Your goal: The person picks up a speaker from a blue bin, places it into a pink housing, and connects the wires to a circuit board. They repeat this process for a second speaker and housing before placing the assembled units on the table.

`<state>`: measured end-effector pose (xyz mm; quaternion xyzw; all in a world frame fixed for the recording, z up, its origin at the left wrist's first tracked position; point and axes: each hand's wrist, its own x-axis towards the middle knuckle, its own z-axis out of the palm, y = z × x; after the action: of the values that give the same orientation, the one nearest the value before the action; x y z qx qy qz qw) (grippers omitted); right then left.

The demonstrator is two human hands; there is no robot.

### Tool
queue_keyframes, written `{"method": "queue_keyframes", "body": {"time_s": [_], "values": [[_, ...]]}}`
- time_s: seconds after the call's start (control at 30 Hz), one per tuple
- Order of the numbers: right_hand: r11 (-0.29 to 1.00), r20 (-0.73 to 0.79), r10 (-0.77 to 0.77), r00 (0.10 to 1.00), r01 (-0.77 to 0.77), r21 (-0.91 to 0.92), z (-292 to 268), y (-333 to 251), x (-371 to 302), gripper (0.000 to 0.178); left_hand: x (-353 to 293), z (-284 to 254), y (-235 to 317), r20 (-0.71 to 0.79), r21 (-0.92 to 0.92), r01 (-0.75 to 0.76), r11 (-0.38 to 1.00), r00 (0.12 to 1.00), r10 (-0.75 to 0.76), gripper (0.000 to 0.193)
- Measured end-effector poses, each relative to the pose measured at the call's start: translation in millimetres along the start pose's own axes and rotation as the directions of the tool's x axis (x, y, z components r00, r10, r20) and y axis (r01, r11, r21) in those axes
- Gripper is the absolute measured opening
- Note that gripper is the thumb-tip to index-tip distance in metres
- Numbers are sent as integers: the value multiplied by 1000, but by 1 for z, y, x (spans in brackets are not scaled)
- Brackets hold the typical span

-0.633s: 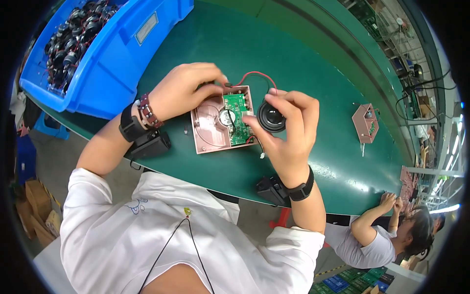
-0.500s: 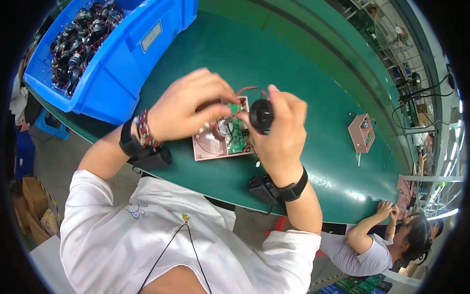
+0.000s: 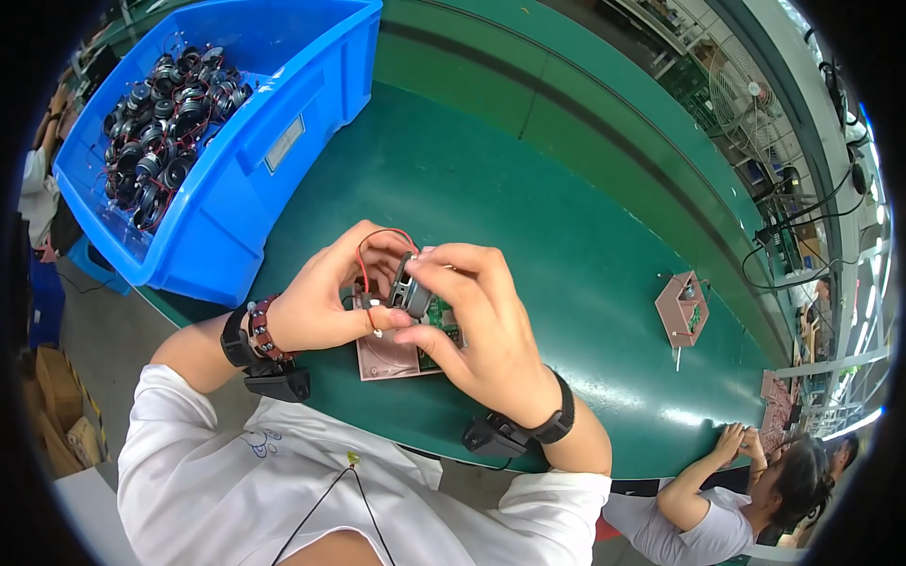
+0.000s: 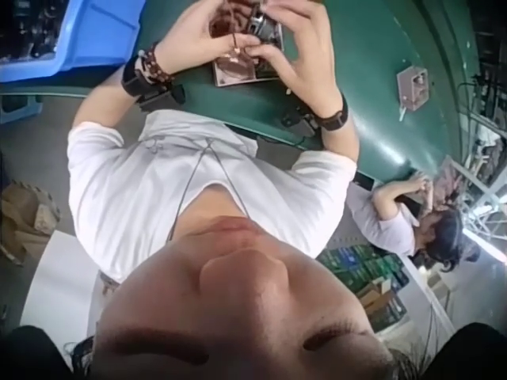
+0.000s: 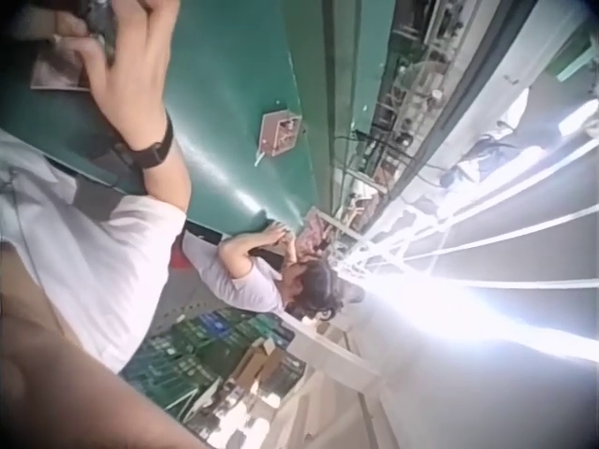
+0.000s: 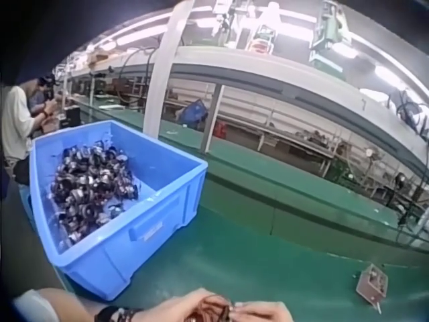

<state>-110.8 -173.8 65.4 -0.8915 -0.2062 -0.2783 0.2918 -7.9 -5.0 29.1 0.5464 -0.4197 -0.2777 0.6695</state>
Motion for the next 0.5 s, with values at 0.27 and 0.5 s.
{"method": "queue_keyframes", "body": {"time_s": [0.27,0.5], "values": [[995,-28,59,998,-56,88,9,20,-5,60,2,-3,-8,-27,76,-37,996,999,40,56],[977,152,88,984,-115,180,-1,26,2,56,0,-8,4,-57,405,-87,910,991,120,50]]}}
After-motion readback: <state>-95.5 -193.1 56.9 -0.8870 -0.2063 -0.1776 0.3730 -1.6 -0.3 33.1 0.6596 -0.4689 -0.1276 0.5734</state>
